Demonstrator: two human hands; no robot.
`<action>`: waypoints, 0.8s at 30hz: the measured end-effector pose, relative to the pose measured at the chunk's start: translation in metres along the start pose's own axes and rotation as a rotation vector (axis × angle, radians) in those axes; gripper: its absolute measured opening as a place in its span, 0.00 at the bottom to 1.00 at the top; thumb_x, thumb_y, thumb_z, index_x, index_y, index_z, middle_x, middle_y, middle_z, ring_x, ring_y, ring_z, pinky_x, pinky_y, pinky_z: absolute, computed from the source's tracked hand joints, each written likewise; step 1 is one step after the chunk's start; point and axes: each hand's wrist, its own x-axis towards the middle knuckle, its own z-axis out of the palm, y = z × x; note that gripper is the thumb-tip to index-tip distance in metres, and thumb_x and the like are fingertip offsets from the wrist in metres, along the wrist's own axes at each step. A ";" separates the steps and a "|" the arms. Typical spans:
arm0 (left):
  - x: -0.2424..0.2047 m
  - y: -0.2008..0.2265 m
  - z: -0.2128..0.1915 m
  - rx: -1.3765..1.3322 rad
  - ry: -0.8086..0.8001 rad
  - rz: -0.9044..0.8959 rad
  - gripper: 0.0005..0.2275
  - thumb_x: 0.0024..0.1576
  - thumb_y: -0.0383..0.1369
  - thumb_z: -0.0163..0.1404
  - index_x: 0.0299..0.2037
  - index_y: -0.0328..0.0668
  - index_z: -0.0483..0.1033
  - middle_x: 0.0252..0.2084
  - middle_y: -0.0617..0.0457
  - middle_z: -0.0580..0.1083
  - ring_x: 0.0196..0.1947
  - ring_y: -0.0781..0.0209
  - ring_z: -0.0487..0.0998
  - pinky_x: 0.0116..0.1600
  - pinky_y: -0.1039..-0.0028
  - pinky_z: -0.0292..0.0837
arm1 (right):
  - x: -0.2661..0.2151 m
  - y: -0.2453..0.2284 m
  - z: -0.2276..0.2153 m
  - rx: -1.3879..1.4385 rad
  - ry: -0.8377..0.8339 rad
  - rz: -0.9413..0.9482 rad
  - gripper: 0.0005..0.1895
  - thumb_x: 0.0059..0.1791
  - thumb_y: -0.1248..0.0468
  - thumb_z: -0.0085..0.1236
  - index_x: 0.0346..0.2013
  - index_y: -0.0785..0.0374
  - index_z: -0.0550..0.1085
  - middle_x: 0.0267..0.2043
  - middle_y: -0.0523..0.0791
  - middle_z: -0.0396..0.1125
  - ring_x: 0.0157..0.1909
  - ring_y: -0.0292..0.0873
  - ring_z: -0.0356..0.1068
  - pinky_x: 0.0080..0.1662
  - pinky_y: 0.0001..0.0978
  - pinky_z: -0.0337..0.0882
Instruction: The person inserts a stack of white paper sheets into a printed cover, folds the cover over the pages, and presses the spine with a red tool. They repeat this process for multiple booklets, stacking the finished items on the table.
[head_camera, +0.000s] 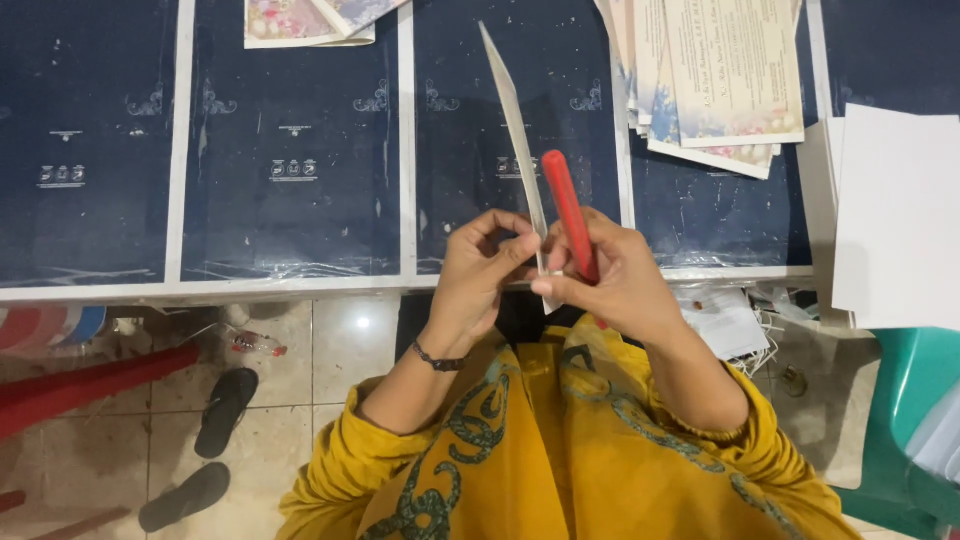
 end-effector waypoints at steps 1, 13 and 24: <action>-0.001 0.002 0.003 0.000 0.001 0.000 0.12 0.54 0.30 0.65 0.41 0.29 0.77 0.45 0.48 0.76 0.34 0.63 0.83 0.34 0.74 0.87 | -0.002 -0.002 -0.001 0.001 -0.001 0.000 0.16 0.39 0.67 0.78 0.34 0.71 0.77 0.40 0.54 0.68 0.38 0.40 0.68 0.36 0.27 0.73; -0.007 0.015 0.020 0.114 0.036 0.089 0.12 0.55 0.29 0.64 0.39 0.30 0.74 0.37 0.51 0.73 0.31 0.63 0.81 0.32 0.72 0.87 | -0.011 0.014 -0.001 0.240 0.054 0.084 0.08 0.43 0.75 0.70 0.31 0.74 0.76 0.46 0.54 0.65 0.35 0.37 0.68 0.29 0.23 0.73; -0.005 0.013 0.016 0.117 0.058 0.096 0.11 0.56 0.30 0.64 0.37 0.31 0.74 0.40 0.46 0.73 0.34 0.56 0.83 0.32 0.68 0.87 | -0.021 -0.009 -0.003 0.096 -0.027 -0.056 0.18 0.35 0.74 0.79 0.36 0.74 0.79 0.52 0.56 0.67 0.24 0.32 0.65 0.29 0.25 0.70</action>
